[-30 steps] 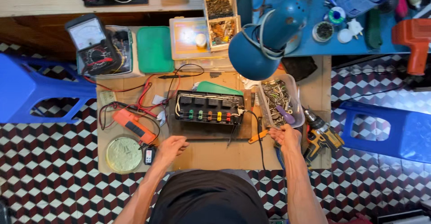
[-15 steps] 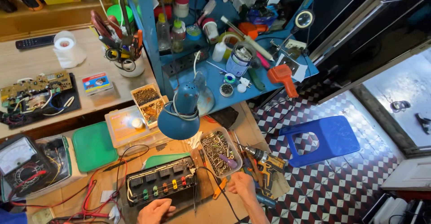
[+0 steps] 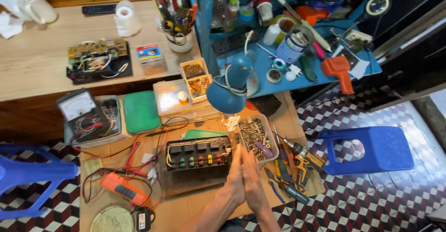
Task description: The person works on an open electronic device on a cluttered workbench, using tweezers and pliers to adjust internal components and wires. They move a green container aside, handle a black casing, and repeatedly probe the device with tools while a multimeter sits nearby.
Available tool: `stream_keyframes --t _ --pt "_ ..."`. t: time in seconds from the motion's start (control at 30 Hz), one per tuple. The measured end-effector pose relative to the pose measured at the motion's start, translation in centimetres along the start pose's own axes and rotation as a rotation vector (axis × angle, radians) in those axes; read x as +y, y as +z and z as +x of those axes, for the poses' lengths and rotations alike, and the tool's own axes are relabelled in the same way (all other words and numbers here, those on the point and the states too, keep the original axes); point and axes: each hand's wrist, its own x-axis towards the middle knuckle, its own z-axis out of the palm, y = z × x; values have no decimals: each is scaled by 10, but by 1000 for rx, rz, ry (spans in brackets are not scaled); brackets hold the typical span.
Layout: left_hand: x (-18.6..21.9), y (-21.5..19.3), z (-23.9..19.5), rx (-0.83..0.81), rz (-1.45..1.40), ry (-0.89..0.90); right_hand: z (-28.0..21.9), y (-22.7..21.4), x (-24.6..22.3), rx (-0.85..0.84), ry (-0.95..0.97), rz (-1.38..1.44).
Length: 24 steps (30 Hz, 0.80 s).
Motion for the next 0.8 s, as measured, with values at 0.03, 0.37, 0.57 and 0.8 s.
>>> stream_keyframes --t 0.03,0.37,0.57,0.8 --pt "0 6 -10 10 2 10 8 5 33 -4 73 -30" --pt "79 -102 -86 279 398 302 -51 -43 193 -396 96 -703" --pt "60 -176 -78 510 365 319 -26 -24 146 -413 614 -562" --pt "51 -201 -71 497 296 388 -63 -34 129 -61 457 -298"
